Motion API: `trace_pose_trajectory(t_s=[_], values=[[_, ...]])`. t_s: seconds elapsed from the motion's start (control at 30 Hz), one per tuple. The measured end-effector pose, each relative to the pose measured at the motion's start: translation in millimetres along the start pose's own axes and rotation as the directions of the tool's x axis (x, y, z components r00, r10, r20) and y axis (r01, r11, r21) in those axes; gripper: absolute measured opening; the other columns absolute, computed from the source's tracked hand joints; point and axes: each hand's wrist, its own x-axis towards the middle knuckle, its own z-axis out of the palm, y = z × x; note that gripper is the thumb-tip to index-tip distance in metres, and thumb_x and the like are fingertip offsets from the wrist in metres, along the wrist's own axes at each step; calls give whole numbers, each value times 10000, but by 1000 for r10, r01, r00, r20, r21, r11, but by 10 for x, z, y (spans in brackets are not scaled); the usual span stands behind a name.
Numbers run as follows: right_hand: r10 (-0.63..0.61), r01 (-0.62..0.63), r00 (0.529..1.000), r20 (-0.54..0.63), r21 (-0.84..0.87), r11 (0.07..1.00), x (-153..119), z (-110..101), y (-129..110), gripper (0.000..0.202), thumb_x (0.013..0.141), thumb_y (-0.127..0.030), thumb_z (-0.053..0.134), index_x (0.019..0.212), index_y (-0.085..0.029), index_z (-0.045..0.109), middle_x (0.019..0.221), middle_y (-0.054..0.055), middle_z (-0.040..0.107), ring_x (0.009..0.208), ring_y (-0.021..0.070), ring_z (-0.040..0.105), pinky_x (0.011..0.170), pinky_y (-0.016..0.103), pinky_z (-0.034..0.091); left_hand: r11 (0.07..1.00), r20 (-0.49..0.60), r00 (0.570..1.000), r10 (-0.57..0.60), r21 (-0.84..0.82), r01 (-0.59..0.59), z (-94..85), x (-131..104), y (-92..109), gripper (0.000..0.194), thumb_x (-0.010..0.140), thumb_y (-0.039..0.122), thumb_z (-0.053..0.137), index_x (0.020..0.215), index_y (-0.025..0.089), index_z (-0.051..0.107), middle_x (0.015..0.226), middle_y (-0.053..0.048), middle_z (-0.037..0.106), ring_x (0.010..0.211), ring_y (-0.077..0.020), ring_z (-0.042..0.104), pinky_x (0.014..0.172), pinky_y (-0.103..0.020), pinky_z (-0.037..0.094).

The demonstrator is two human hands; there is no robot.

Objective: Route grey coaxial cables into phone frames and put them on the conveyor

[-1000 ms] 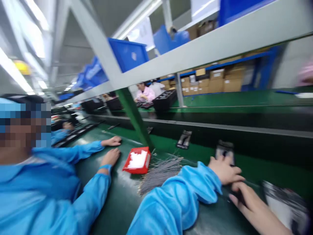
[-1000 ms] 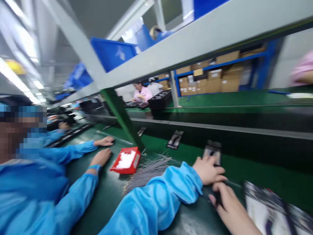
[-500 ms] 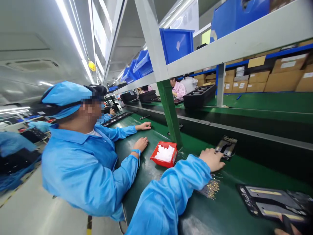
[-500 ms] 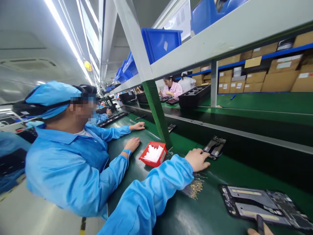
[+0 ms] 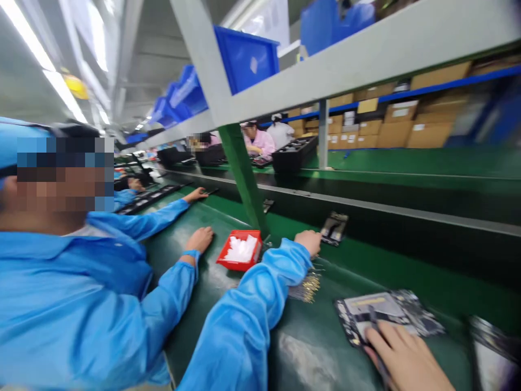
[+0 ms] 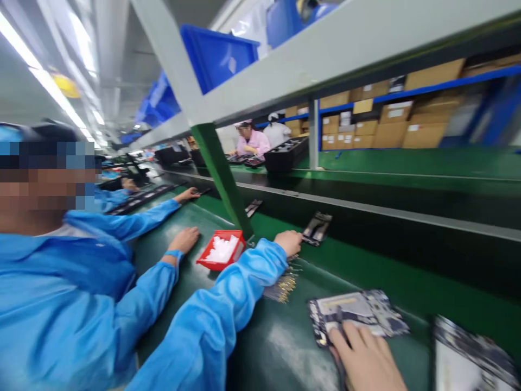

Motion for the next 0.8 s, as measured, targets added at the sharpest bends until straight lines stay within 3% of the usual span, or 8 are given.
trace_pose_trajectory(t_s=[0.13, 0.23, 0.4, 0.53, 0.6, 0.7, 0.8], values=[[17, -17, 996, 85, 3, 1000, 144, -174, -260, 193, 846, -193, 354, 769, -224, 528, 737, 41, 522, 675, 195, 463, 617, 300, 294, 998, 5, 998, 67, -10, -67, -17, 66, -7, 223, 860, 295, 498, 992, 120, 538, 976, -57, 558, 867, -156, 553, 759, -348, 486], [42, -45, 991, 127, 18, 999, 175, -215, -380, 108, 798, -175, 447, 720, -214, 511, 711, 33, 514, 663, 191, 448, 617, 296, 277, 988, -66, 987, 145, -42, -148, -82, -42, 34, 126, 846, 213, 488, 903, 120, 553, 918, -51, 553, 854, -159, 543, 747, -332, 477], [114, -127, 972, 207, 48, 991, 197, -287, -433, 103, 684, -173, 621, 713, -214, 531, 723, 25, 533, 660, 180, 450, 615, 290, 266, 909, -182, 910, 373, -124, -397, -95, -581, 173, 91, 786, 111, 458, 813, 157, 533, 937, -34, 511, 848, -113, 512, 782, -218, 441], [168, -200, 927, 336, 62, 978, 245, -386, -427, 49, 732, -219, 595, 757, -212, 554, 774, 40, 549, 708, 190, 477, 644, 307, 302, 785, -204, 823, 530, -250, -567, 62, -1047, 261, 126, 785, 84, 430, 826, 167, 515, 876, -14, 516, 798, -99, 511, 748, -190, 441], [195, -245, 899, 393, 83, 966, 269, -421, -413, 45, 755, -235, 572, 781, -202, 557, 797, 51, 555, 730, 202, 489, 657, 322, 329, 731, -246, 795, 554, -312, -606, 147, -1217, 278, 166, 802, 80, 397, 869, 171, 518, 872, -21, 525, 807, -110, 513, 754, -208, 441], [229, -337, 887, 400, 224, 915, 312, -450, -383, 87, 808, -223, 505, 863, -189, 564, 812, 58, 568, 776, 204, 512, 686, 329, 379, 735, -270, 807, 525, -333, -590, 234, -1397, 275, 171, 824, 106, 381, 879, 173, 527, 849, -27, 521, 778, -121, 512, 721, -219, 443], [254, -402, 905, 343, 489, 774, 389, -471, -359, 194, 861, -221, 435, 1019, -197, 546, 904, 62, 585, 859, 178, 532, 753, 308, 421, 767, -272, 834, 481, -330, -550, 281, -1519, 265, 133, 827, 141, 398, 820, 172, 527, 788, -17, 504, 716, -115, 500, 661, -206, 434]])
